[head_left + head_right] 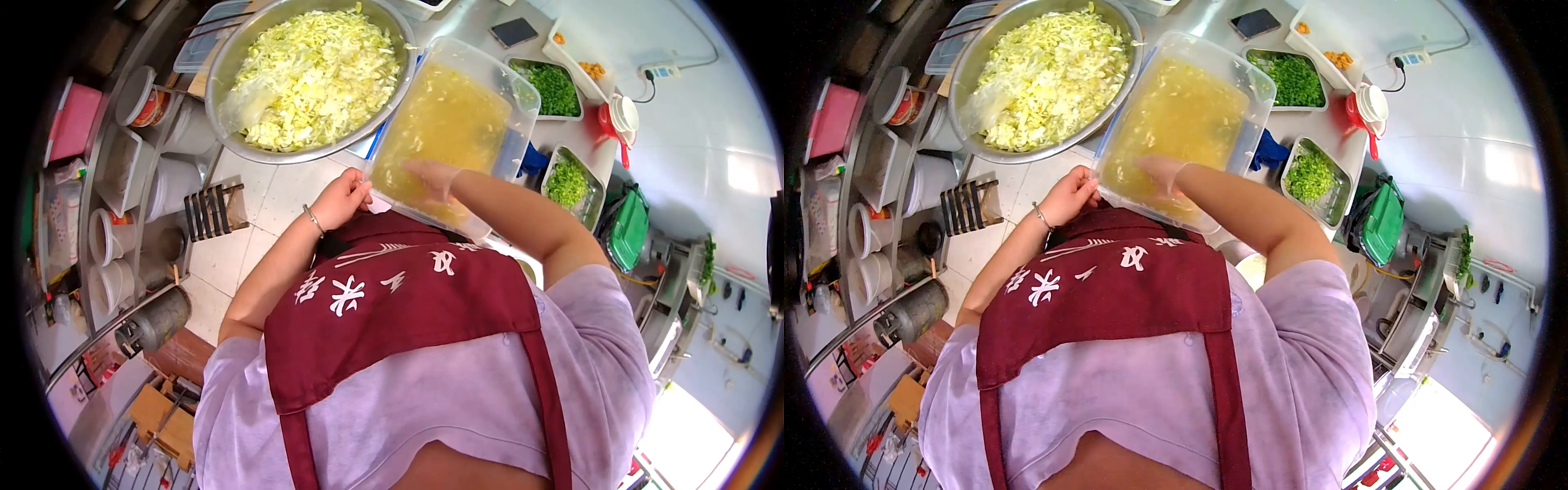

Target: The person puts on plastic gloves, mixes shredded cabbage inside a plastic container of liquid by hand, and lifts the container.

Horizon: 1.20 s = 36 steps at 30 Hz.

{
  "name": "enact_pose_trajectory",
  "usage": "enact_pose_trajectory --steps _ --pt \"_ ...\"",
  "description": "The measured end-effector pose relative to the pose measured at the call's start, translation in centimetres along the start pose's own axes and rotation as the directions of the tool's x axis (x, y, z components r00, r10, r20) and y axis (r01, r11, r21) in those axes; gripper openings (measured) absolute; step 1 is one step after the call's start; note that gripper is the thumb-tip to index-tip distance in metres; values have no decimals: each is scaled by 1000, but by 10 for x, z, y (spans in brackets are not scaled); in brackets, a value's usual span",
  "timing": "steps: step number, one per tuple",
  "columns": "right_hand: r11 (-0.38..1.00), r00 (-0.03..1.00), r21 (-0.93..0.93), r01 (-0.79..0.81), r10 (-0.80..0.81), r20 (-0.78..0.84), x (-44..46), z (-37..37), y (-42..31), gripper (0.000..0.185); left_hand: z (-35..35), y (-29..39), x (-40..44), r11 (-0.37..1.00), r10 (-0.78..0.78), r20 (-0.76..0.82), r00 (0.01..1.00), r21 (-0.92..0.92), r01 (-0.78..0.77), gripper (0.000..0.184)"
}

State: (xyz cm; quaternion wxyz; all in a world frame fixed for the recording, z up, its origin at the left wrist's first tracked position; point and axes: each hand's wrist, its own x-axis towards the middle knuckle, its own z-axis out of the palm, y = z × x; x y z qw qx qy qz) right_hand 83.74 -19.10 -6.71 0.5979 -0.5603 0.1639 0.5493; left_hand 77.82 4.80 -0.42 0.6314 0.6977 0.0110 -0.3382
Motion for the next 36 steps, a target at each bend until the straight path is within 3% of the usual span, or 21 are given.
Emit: enact_pose_trajectory --steps 1,2,4,5,7,8,9,13,19,21,22,24,25,26,28,29,31,32,34,36 --pt "1000 1000 0 1 -1 1 -13 10 -10 48 0 0 0 1000 0 -1 1000 2 0 19" --pt "733 911 -564 381 -402 94 -27 19 -22 43 1 0 0 1000 -6 -5 1000 2 6 19" --pt "75 690 -840 537 -611 387 -7 17 -17 39 2 -1 0 1000 -13 -9 1000 5 13 19" --pt "407 709 -637 655 -621 333 43 0 7 37 2 -1 0 1000 19 -25 1000 -6 -19 19" --pt "664 739 -323 674 -611 284 43 12 0 35 2 -3 0 999 51 -40 998 -16 -52 19" --pt "882 862 182 434 -465 202 29 17 -7 33 2 -4 1 999 48 -39 998 -22 -49 19" --pt "763 936 642 67 -272 225 7 30 -22 31 2 -5 1 999 44 -38 998 -29 -46 19" --pt "693 916 721 24 -304 262 -16 38 -40 26 2 -8 3 998 59 -37 998 -7 -60 20" --pt "750 873 636 179 -419 248 -59 32 -65 18 0 -5 2 999 47 -31 998 21 -46 20" --pt "809 930 534 243 -351 108 -73 24 -73 18 -1 -6 3 999 45 -24 999 4 -44 20" --pt "812 929 530 244 -352 112 -78 21 -78 18 -1 -6 2 999 48 -30 998 4 -48 20" --pt "806 885 446 389 -461 62 -87 15 -93 16 -1 -4 1 999 47 -14 999 -4 -47 20" --pt "808 884 444 387 -461 70 -91 13 -104 16 -1 -4 1 999 47 -22 999 -4 -47 20" --pt "809 809 32 587 -588 17 -95 11 -117 20 -1 -4 1 999 37 -13 999 9 -37 19" --pt "639 704 -390 663 -710 32 -113 22 -143 25 -1 -1 0 999 29 -6 1000 22 -29 18" --pt "327 520 -636 699 -843 137 -125 34 -159 28 -1 1 -1 1000 22 -9 1000 23 -22 19" --pt "-37 330 -786 617 -894 302 -130 53 -182 33 -1 4 -3 1000 18 -15 1000 24 -17 19" --pt "-231 166 -786 573 -907 387 -122 61 -196 31 -1 5 -3 998 22 -21 1000 53 -21 20" --pt "-419 1 -761 495 -876 483 -93 72 -216 29 -3 4 -3 996 31 -35 999 81 -28 20" --pt "-200 173 -835 512 -929 329 -63 83 -220 43 -4 1 -4 995 50 -43 998 93 -46 22"
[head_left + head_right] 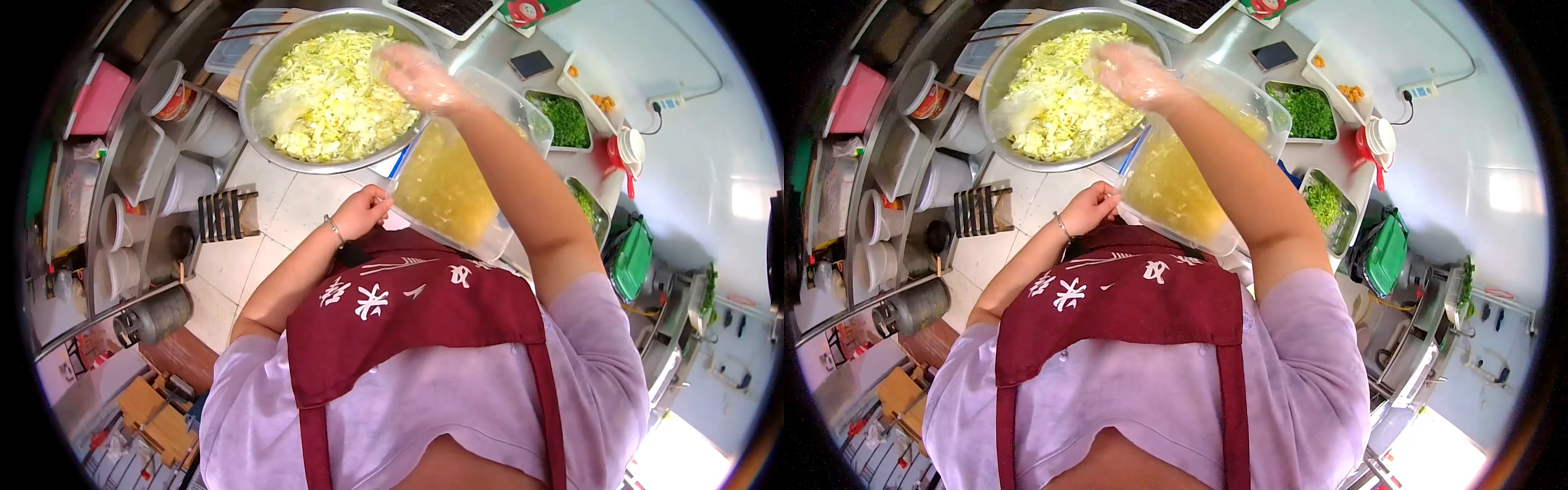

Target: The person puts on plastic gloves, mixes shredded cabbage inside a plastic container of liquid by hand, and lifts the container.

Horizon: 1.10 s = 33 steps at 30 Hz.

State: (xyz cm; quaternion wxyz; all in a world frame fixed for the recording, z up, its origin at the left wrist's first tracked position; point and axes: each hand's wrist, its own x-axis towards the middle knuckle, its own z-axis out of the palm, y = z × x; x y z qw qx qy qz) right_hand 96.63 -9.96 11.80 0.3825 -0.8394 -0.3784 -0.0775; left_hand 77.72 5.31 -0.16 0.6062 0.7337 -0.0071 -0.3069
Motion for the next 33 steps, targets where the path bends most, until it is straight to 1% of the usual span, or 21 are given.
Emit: enact_pose_trajectory --steps 1,2,4,5,6,8,9,10,11,12,13,14,15,16,18,19,21,22,25,28,33 --pt "974 940 -42 -222 225 256 -3 0 -2 52 -1 1 -3 1000 3 -8 1000 -1 -3 22" --pt "976 943 -40 -213 216 255 -4 1 -3 52 -2 3 -7 999 -31 -6 1000 13 31 22" --pt "999 987 -43 -31 37 155 -5 8 5 50 -15 13 -13 998 -55 -20 998 24 55 23" --pt "998 993 51 44 -49 110 -3 9 11 50 -20 16 -18 999 -40 -12 999 3 40 23" --pt "997 991 58 47 -54 119 -3 6 14 50 -24 21 -26 999 -31 1 1000 -17 31 23" --pt "996 941 -55 -76 89 327 -1 -3 19 50 -39 43 -38 1000 -23 -2 1000 -13 23 22" --pt "999 982 -26 -19 23 189 0 -2 21 52 -49 51 -40 997 73 -43 996 21 -73 21" --pt "1000 981 -25 -7 12 194 4 -6 13 52 -56 59 -44 985 166 -81 983 51 -162 21" --pt "961 974 212 -178 142 177 3 -11 5 47 -65 69 -46 975 223 -170 960 43 -219 20" --pt "838 943 434 -331 275 187 3 -18 -11 42 -78 82 -45 961 276 -253 927 43 -275 19" --pt "644 850 563 -519 455 264 7 -29 -37 42 -89 96 -43 967 253 -347 903 100 -233 18" --pt "648 854 563 -512 451 258 9 -31 -41 42 -100 105 -36 950 311 -437 844 140 -278 19" --pt "554 840 649 -522 465 279 11 -33 -43 42 -110 112 -28 931 365 -521 772 182 -317 19" --pt "448 825 723 -526 475 306 13 -34 -45 41 -118 119 -20 930 368 -523 769 183 -320 19" --pt "375 811 753 -541 471 348 13 -28 -36 42 -131 131 -3 830 544 -522 657 451 -328 24" --pt "241 784 792 -560 462 414 10 -28 -38 43 -134 135 6 828 548 -524 653 454 -330 24" --pt "38 738 819 -573 460 494 8 -26 -42 39 -131 140 21 791 565 -431 704 526 -313 29" --pt "40 739 819 -572 459 493 6 -25 -43 39 -127 140 25 790 566 -431 702 526 -314 29" --pt "-71 725 814 -576 415 550 -2 -16 -43 39 -120 142 35 883 388 -284 877 387 -265 27" --pt "-60 723 810 -583 417 551 -12 -10 -45 41 -114 124 42 915 379 -328 865 274 -297 22" --pt "-65 718 799 -598 400 570 -25 -2 -44 44 -111 113 36 888 387 -333 860 386 -250 15"
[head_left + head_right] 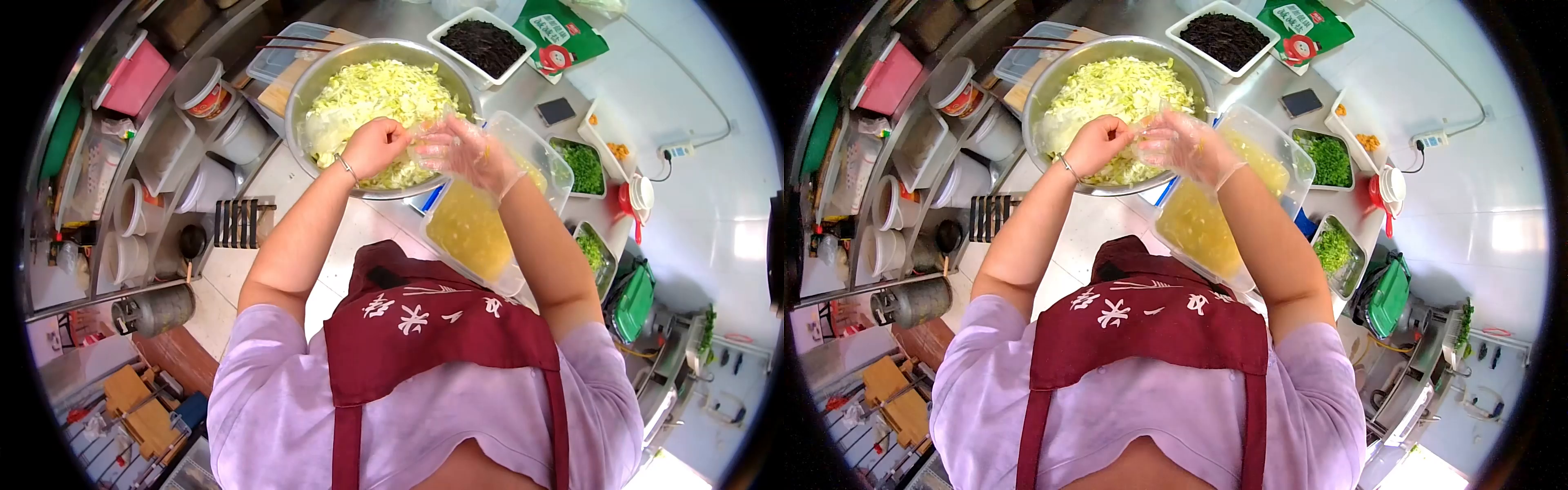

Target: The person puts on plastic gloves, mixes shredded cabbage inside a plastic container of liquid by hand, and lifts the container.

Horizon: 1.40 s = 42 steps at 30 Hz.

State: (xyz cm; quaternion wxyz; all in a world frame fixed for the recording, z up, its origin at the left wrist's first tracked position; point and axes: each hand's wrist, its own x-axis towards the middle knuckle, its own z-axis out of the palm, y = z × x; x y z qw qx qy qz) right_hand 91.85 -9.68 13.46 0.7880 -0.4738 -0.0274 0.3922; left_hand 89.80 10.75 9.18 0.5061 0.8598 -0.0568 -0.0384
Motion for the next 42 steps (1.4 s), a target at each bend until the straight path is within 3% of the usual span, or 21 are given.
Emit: enact_pose_trajectory --steps 4,6,7,9,13,15,16,18,20,22,24,25,27,31,33,35,38,42 --pt "998 999 56 -33 33 11 -2 7 0 41 -3 -6 -2 982 101 -81 992 166 -87 16" --pt "996 999 87 -35 33 24 -3 10 0 40 -2 -5 -8 981 -36 73 997 -189 49 16" --pt "995 1000 100 -24 22 22 -4 11 1 38 -3 -4 -9 981 -36 72 997 -188 49 16" --pt "993 1000 114 -14 12 20 -2 10 4 37 -6 -5 -11 996 -52 139 989 -66 62 17" --pt "992 997 116 -55 48 60 2 8 6 37 -6 -8 -13 996 -52 103 993 -61 59 16" --pt "990 996 113 -80 76 45 -1 8 6 37 -8 -6 -15 997 67 -8 998 39 -67 15" --pt "995 993 95 -30 20 113 -4 9 7 37 -9 -7 -16 997 68 -8 998 40 -67 15" --pt "996 983 82 22 -37 179 -9 16 8 37 -11 -7 -16 973 116 -84 990 210 -96 15" --pt "999 999 -17 -33 33 -21 -11 29 5 36 -13 -13 -13 955 130 -100 986 281 -97 15" --pt "996 996 -58 -67 64 -55 -5 18 10 37 -15 -10 -13 932 145 -116 983 350 -96 15" --pt "990 991 -96 -103 94 -92 0 5 18 39 -19 -3 -15 940 -7 0 1000 342 7 16" --pt "991 993 -101 -91 83 -78 2 -1 22 37 -20 1 -16 940 -7 3 1000 342 6 16" --pt "992 995 -104 -78 72 -65 1 -1 24 36 -25 10 -20 938 290 -95 952 226 -263 18" --pt "946 992 -305 -107 81 -94 -9 19 20 37 -20 31 -22 919 380 -128 916 167 -357 20" --pt "923 990 -362 -132 107 -88 -10 22 21 37 -16 28 -21 874 453 -30 891 210 -438 15" --pt "962 983 -228 -151 123 -133 -12 20 22 43 -14 24 -19 865 465 -46 884 235 -443 14" --pt "911 986 -386 -147 104 -131 -7 17 27 47 -15 18 -16 864 451 -130 883 309 -397 12" --pt "925 979 -329 -190 154 -133 1 7 35 48 -26 9 -10 923 315 -232 920 302 -239 12"
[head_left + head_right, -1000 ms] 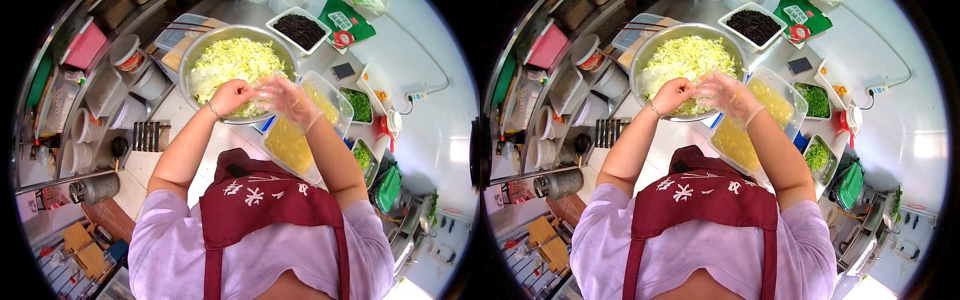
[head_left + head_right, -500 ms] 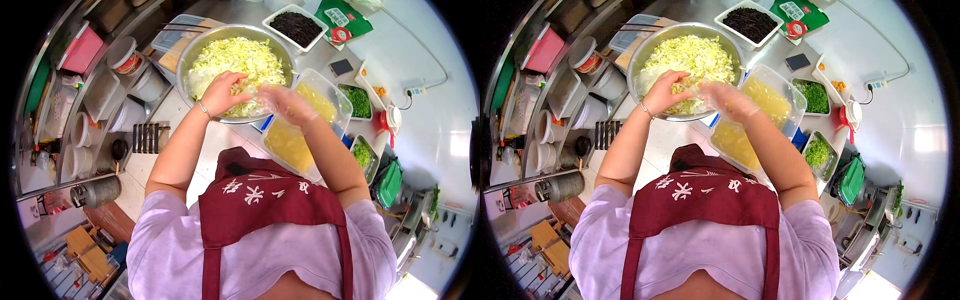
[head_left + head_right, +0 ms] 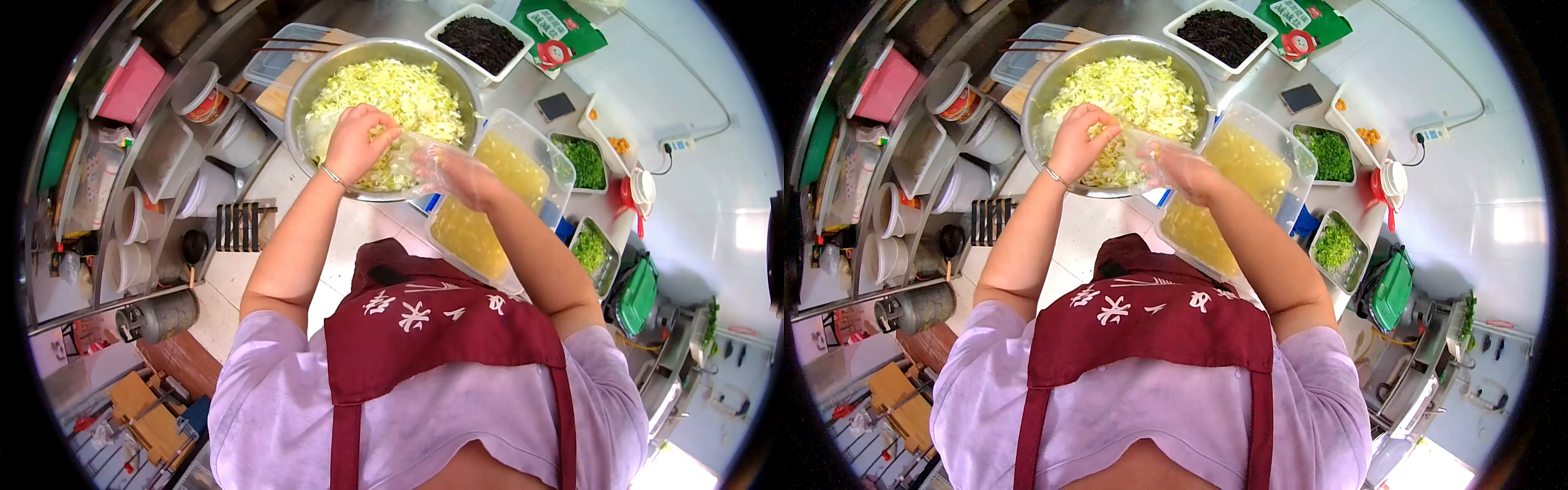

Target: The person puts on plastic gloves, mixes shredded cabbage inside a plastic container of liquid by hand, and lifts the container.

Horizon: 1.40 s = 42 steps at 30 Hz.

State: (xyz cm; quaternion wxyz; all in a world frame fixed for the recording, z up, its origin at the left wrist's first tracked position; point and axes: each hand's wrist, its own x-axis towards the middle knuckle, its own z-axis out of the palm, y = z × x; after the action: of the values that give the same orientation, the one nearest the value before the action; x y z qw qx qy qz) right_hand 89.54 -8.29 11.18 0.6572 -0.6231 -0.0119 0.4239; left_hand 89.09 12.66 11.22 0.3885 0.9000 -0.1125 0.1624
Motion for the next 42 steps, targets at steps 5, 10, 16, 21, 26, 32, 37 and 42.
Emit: enact_pose_trajectory --steps 5,10,16,21,26,32,37,42 --pt "964 982 255 78 -118 146 -12 -5 -7 47 12 -16 -10 983 8 154 988 -185 21 14" --pt "960 976 279 31 -89 197 -15 -6 -6 50 12 -15 -8 999 7 228 974 -40 2 14" --pt "919 953 363 152 -233 192 -23 -26 22 70 6 -19 -8 983 -37 130 991 183 13 11" --pt "877 946 447 178 -278 167 -43 -15 33 69 13 -22 -1 943 -24 93 995 334 -8 10" --pt "843 941 474 255 -329 79 -54 -17 46 48 15 -20 12 903 -82 248 965 428 -34 16" --pt "821 977 534 202 -134 -164 -59 -14 39 40 15 -32 43 889 -97 437 894 442 -119 37" --pt "915 973 368 166 -92 -210 -76 -11 31 33 -7 -66 101 909 -234 308 922 406 95 30" --pt "981 948 155 116 -63 -312 -84 -19 34 22 25 -101 133 815 -301 258 918 570 107 18"
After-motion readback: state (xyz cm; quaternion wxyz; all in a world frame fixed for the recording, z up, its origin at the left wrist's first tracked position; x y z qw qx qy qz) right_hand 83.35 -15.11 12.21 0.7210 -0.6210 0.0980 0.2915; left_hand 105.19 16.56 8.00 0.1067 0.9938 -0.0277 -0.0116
